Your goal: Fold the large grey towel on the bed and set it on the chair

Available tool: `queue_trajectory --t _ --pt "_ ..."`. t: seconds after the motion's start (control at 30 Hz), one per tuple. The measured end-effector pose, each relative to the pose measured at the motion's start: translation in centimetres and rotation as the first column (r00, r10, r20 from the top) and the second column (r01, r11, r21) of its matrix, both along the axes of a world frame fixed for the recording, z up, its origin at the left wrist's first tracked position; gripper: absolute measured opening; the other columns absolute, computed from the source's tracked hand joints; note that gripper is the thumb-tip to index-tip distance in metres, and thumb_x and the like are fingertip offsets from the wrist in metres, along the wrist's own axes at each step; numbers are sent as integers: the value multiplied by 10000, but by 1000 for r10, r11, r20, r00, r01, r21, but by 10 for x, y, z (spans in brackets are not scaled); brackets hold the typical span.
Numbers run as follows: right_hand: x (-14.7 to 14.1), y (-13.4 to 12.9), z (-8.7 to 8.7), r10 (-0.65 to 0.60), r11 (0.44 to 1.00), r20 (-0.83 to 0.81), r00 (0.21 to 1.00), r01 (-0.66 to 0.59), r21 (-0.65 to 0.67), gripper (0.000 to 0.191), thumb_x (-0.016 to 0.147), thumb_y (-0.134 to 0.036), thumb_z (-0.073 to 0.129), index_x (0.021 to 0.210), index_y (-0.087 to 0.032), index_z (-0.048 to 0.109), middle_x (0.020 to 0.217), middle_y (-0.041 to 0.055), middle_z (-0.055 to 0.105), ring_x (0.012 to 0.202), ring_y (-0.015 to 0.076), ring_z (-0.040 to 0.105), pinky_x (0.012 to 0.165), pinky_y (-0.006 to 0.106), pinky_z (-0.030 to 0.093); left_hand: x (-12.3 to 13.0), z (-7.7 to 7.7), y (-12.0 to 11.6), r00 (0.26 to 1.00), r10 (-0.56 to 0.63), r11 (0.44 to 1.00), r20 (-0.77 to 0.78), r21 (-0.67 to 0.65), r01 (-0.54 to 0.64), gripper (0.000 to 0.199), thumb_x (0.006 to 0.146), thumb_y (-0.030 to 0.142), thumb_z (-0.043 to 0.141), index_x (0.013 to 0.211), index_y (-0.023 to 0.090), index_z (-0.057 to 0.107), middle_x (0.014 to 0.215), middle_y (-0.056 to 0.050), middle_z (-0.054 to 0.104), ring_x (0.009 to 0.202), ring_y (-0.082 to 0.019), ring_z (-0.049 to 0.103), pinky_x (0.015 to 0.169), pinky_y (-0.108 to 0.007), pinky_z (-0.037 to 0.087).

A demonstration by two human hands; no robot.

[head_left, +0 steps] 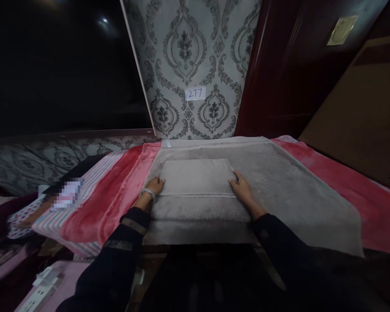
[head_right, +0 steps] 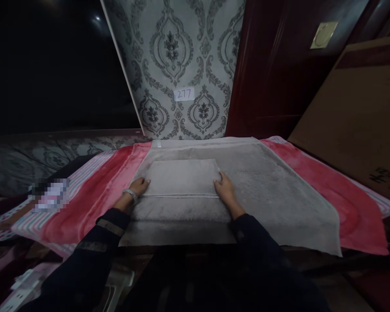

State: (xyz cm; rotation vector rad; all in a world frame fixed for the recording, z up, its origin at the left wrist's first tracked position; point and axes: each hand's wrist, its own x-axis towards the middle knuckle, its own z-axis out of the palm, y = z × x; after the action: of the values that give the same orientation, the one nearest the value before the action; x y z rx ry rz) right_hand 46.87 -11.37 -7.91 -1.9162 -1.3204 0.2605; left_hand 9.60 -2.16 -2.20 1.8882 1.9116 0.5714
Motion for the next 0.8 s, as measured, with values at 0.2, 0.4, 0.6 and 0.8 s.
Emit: queue_trajectory --t 0.2,0.4,0.6,0.8 --pt "1 -3 -4 -11 995 -48 999 16 100 584 828 -306 484 1372 -121 583 1357 154 625 1254 303 566 1079 452 430 -7 -12 -11 991 26 995 134 93 -39 325 863 269 458 1030 215 731 1144 -41 753 1143 -222 652 999 -306 485" --pt "0 -4 -7 -76 985 -133 988 95 146 569 816 -329 453 1303 -84 617 1152 155 700 1057 283 634 945 397 494 -12 -11 -7 972 48 996 229 60 -63 271 781 289 536 905 194 757 958 -31 781 1017 -235 693 908 -303 528" --pt "5 -2 -7 -110 985 -127 986 125 117 532 802 -391 479 1213 -108 664 867 90 696 846 269 641 781 356 508 -11 -1 -6 965 17 1000 263 -23 -12 194 747 356 588 698 205 698 728 -29 734 891 -243 696 761 -297 535" --pt "13 0 -6 -123 989 -122 985 132 71 396 755 -341 513 1045 -143 697 753 53 654 753 243 629 698 322 478 -10 2 -14 968 0 999 251 -51 14 265 720 432 684 695 168 694 730 -47 725 795 -226 685 719 -300 523"
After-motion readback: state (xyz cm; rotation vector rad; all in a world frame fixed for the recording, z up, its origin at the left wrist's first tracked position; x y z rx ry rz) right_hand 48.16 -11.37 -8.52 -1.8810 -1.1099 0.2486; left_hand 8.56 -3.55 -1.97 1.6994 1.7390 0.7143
